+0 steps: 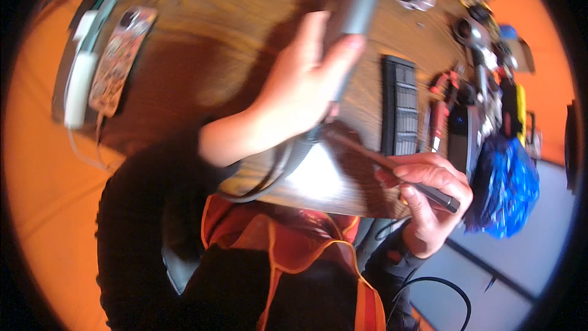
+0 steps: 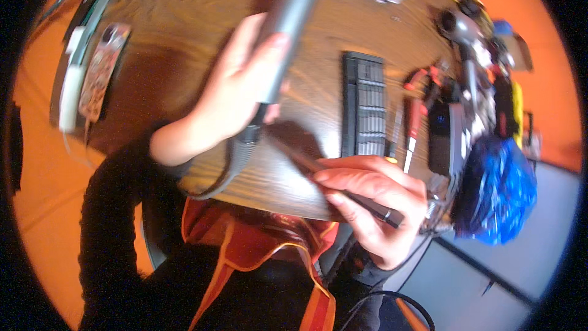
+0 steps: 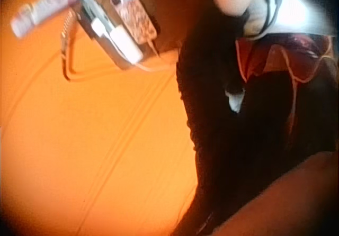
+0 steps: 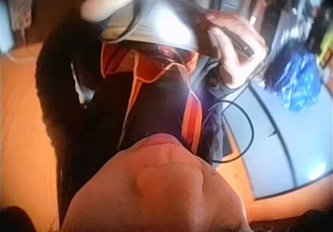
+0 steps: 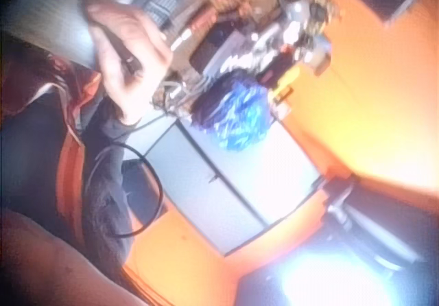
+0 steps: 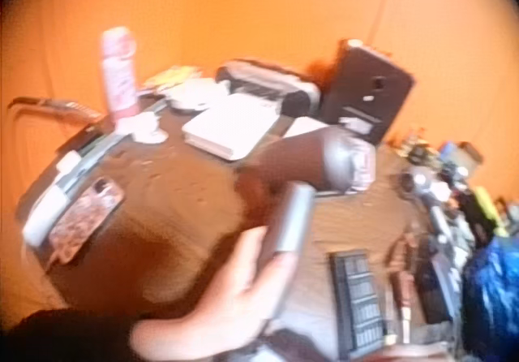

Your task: The person disassembles a hairdryer by removing the front grille and unscrewing the handle base. They use a screwdriver to remove screws and separate the cord housing from the main body.

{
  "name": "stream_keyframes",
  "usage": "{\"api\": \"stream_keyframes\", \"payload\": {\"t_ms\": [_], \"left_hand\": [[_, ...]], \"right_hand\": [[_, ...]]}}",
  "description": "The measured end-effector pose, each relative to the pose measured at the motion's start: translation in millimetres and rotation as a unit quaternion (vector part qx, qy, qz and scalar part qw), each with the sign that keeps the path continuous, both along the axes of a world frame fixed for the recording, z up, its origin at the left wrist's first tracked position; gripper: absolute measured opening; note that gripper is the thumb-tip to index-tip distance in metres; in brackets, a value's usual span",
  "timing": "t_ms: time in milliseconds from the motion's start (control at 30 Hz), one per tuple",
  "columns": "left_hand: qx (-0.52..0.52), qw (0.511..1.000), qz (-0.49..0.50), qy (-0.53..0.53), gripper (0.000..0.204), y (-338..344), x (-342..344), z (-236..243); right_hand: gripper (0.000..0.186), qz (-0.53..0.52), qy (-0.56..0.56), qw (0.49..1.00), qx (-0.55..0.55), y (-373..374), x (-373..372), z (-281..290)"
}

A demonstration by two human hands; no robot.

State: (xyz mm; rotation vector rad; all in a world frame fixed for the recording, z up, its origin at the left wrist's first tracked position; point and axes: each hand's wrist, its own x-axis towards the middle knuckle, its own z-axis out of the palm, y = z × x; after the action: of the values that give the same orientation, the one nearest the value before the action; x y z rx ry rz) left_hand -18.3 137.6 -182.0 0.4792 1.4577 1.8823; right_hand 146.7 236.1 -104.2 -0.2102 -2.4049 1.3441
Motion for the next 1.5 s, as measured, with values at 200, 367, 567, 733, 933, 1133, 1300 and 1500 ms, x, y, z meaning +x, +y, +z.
{"api": "stream_keyframes", "payload": {"t_ms": [200, 367, 567, 733, 933, 1133, 1300, 1500], "left_hand": [[0.023, 0.998, 0.004, -0.065, 0.039, 3, -2, 9], [0.02, 0.999, -0.001, -0.03, 0.038, 1, -3, 8], [-0.043, 0.998, -0.01, -0.043, 0.035, -1, 0, 6], [-0.031, 0.998, -0.019, -0.047, 0.047, 0, 2, 1], [-0.012, 0.999, -0.006, -0.037, 0.046, 3, 2, -4], [-0.017, 1.0, 0.012, -0.017, 0.055, 6, 4, -7], [-0.03, 0.999, 0.023, 0.012, 0.059, 7, 4, -11], [-0.025, 0.999, 0.032, 0.024, 0.062, 9, 3, -14]], "right_hand": [[0.021, -0.143, 0.007, 0.976, 0.165, 44, 17, -18], [0.035, -0.064, -0.118, 0.92, 0.369, 90, 18, -53], [0.058, -0.104, -0.163, 0.918, 0.346, 91, 14, -57], [0.035, -0.13, -0.16, 0.9, 0.385, 91, 16, -54], [0.016, -0.278, -0.244, 0.881, 0.294, 72, 41, -53], [0.021, -0.284, -0.282, 0.874, 0.275, 69, 46, -62], [0.025, -0.31, -0.189, 0.879, 0.309, 77, 50, -68], [0.036, -0.291, 0.042, 0.954, 0.053, 74, 51, -39]]}}
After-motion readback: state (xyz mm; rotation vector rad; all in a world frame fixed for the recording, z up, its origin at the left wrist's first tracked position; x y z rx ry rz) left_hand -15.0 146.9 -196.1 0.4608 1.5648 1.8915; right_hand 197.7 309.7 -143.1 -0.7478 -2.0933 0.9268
